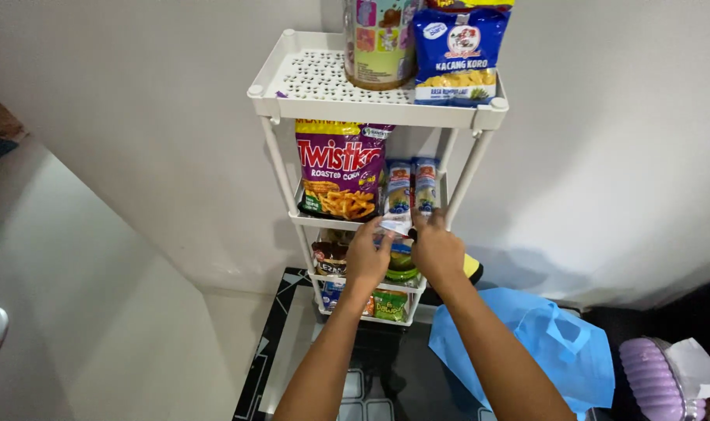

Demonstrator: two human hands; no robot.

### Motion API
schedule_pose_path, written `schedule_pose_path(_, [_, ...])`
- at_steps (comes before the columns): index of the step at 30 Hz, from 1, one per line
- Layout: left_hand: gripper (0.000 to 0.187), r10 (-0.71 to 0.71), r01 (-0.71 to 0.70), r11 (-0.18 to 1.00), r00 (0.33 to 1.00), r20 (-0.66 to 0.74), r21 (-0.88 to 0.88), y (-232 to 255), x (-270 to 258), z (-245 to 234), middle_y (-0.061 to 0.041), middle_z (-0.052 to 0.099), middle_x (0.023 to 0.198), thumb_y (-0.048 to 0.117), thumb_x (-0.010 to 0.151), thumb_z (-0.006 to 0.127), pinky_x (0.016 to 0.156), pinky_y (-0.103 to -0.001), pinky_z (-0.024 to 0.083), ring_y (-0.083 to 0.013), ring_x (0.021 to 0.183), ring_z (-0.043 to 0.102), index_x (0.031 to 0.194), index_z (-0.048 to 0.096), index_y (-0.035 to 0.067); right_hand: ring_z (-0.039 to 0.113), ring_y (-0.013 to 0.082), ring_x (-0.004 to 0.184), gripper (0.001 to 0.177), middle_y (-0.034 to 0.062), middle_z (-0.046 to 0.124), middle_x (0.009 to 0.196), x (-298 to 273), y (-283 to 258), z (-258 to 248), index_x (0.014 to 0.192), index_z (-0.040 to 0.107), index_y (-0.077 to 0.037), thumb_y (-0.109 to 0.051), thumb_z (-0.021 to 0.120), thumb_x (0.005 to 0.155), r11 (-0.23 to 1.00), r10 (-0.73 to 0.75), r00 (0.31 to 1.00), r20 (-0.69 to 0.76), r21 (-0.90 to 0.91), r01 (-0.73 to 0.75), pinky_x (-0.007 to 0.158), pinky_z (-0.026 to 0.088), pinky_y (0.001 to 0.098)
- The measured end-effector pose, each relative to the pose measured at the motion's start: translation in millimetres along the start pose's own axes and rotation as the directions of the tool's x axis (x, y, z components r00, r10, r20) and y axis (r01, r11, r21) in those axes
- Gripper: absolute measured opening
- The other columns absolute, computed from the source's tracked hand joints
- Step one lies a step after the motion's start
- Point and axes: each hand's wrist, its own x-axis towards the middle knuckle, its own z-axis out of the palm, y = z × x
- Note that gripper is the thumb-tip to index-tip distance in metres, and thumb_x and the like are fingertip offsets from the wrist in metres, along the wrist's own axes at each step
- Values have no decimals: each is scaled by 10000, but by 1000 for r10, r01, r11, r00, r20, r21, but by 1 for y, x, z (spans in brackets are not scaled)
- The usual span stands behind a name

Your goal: Wiping down snack packages and organizing them on a shelf.

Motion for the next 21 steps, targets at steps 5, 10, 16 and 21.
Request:
schedule_pose_path(5, [463,76,-76,997,997,-26,-4,-1,1,-4,-171,624,1367,321,979,650,1008,-444,493,-350,1226,612,1357,617,54,746,368,881,404,172,601,1408,-20,5,-8,1254,643,-212,-146,721,863,1000,-25,995,-98,-7,24,703,598,475])
schedule_pose_path(10, [452,-9,35,961,995,96,-274,22,-18,-6,-126,664,1337,328,996,614,1027,-399,512,-271,1218,645,1385,608,97,722,422,806,646,203,560,1421,-77,-29,-64,1313,618,-217,-117,810,704,977,37,978,-204,211,7,631,585,493])
schedule_pose_path(16, [554,-97,389,545,909,405,-743,-6,-46,-16,-134,695,1236,266,969,641,917,-412,572,-241,1074,681,1475,483,107,662,443,1068,693,260,489,1468,-119,-41,-52,1365,563,-150,-147,839,730,892,-150,986,-76,420,168,790,576,448])
schedule_pose_path(21, [638,-260,470,631,878,402,-618,-4,-90,-44,-95,600,1411,412,982,515,1050,-423,435,-245,1266,547,1569,390,193,615,306,1236,563,199,555,1408,-108,-55,-56,1267,441,0,-57,824,858,503,289,936,-200,864,29,1033,522,396])
